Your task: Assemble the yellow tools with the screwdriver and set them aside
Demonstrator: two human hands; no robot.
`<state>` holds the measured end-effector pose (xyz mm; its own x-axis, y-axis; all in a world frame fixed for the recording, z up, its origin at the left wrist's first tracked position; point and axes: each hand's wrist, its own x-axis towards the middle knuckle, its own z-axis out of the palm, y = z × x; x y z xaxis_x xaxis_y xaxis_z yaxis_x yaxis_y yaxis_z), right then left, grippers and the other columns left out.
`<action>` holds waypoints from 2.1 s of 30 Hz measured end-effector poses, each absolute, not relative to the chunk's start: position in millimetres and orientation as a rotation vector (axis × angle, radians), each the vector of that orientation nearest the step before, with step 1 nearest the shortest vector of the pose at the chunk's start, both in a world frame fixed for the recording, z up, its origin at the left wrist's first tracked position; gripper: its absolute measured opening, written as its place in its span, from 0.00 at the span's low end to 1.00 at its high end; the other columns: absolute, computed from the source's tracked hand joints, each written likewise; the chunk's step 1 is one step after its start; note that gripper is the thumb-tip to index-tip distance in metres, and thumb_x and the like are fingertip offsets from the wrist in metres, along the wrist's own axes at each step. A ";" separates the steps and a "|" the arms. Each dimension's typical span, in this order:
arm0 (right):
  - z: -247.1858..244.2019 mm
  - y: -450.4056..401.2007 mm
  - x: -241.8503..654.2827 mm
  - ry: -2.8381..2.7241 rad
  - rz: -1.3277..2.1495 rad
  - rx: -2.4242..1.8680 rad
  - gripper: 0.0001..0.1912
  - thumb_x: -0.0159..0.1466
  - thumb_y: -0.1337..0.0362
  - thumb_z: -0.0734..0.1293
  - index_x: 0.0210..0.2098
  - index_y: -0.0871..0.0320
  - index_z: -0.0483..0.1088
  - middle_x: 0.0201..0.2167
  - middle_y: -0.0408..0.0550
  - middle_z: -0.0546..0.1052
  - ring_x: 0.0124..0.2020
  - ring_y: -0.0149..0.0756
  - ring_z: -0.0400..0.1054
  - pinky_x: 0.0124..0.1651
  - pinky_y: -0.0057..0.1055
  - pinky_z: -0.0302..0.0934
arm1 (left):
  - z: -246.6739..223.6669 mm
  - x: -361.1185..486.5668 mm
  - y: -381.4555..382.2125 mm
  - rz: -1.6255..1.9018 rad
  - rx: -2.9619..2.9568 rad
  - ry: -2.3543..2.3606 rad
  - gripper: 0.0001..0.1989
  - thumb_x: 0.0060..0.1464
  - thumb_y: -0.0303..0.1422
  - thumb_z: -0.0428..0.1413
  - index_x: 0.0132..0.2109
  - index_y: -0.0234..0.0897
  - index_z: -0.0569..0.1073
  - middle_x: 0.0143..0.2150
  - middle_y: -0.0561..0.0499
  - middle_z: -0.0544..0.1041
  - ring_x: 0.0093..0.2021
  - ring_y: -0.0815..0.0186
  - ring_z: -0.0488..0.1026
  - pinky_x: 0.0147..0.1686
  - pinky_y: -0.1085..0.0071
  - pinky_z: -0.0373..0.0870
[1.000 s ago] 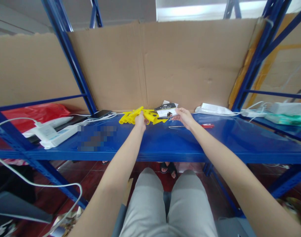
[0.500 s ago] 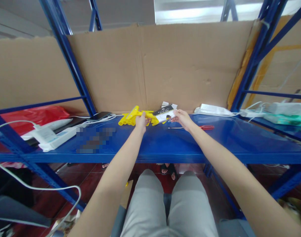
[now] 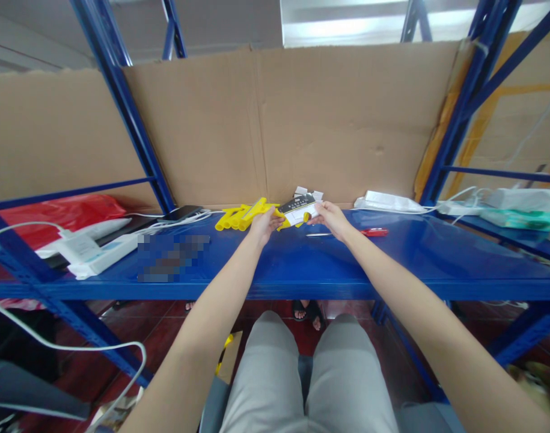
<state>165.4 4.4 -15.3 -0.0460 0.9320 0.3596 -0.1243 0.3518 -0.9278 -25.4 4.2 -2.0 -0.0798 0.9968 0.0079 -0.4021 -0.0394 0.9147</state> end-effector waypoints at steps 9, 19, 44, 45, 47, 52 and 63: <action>-22.2 8.2 162.5 -1.393 0.903 -0.886 0.13 0.58 0.56 0.71 0.28 0.56 0.65 0.30 0.45 0.78 0.36 0.37 0.73 0.44 0.36 0.69 | -5.2 -18.1 7.2 1.314 1.028 0.904 0.10 0.59 0.27 0.50 0.44 0.36 0.75 0.27 0.51 0.80 0.28 0.67 0.78 0.35 0.71 0.75; -24.1 5.2 157.3 -1.404 0.792 -0.954 0.15 0.58 0.52 0.68 0.28 0.55 0.63 0.30 0.45 0.76 0.35 0.38 0.72 0.41 0.38 0.68 | -3.5 -21.2 -2.9 1.150 1.166 0.980 0.08 0.55 0.33 0.54 0.41 0.40 0.75 0.38 0.49 0.83 0.41 0.61 0.79 0.45 0.61 0.75; -14.6 -5.6 148.5 -1.220 0.944 -1.012 0.07 0.63 0.64 0.66 0.31 0.54 0.61 0.30 0.43 0.76 0.30 0.33 0.72 0.38 0.35 0.69 | -0.8 -13.6 1.5 1.307 0.958 0.946 0.11 0.60 0.23 0.50 0.37 0.37 0.77 0.30 0.50 0.81 0.31 0.68 0.78 0.29 0.77 0.72; -13.3 -7.6 148.3 -1.222 0.965 -0.993 0.07 0.63 0.64 0.65 0.31 0.54 0.62 0.31 0.43 0.76 0.30 0.33 0.72 0.38 0.35 0.69 | -0.8 -13.7 1.8 1.335 0.940 0.938 0.11 0.60 0.23 0.50 0.37 0.37 0.77 0.31 0.50 0.81 0.31 0.69 0.78 0.29 0.78 0.72; -11.7 -9.9 149.2 -1.246 0.987 -0.944 0.08 0.62 0.63 0.67 0.31 0.54 0.62 0.31 0.43 0.76 0.31 0.33 0.73 0.39 0.34 0.69 | -1.2 -14.2 2.8 1.378 0.908 0.930 0.11 0.60 0.23 0.50 0.37 0.37 0.77 0.32 0.50 0.81 0.32 0.69 0.78 0.31 0.77 0.73; -12.9 -8.0 154.1 -1.394 0.955 -0.934 0.13 0.57 0.56 0.71 0.30 0.56 0.65 0.29 0.45 0.77 0.33 0.34 0.72 0.39 0.31 0.68 | -3.3 -17.0 7.0 1.403 0.897 0.936 0.10 0.59 0.24 0.51 0.39 0.38 0.77 0.34 0.50 0.82 0.35 0.68 0.79 0.33 0.76 0.74; -24.1 -4.0 152.4 -1.588 0.954 -0.940 0.18 0.44 0.68 0.77 0.33 0.57 0.71 0.32 0.44 0.80 0.33 0.32 0.74 0.39 0.32 0.71 | -7.1 -19.6 10.0 1.374 0.991 1.011 0.10 0.55 0.20 0.51 0.36 0.35 0.76 0.29 0.49 0.80 0.28 0.68 0.76 0.30 0.75 0.72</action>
<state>152.4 -4.0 -24.1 -0.1808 0.9153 0.3600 0.1122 0.3829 -0.9170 -19.6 10.0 -7.1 -0.0398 0.9991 0.0154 -0.2829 -0.0261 0.9588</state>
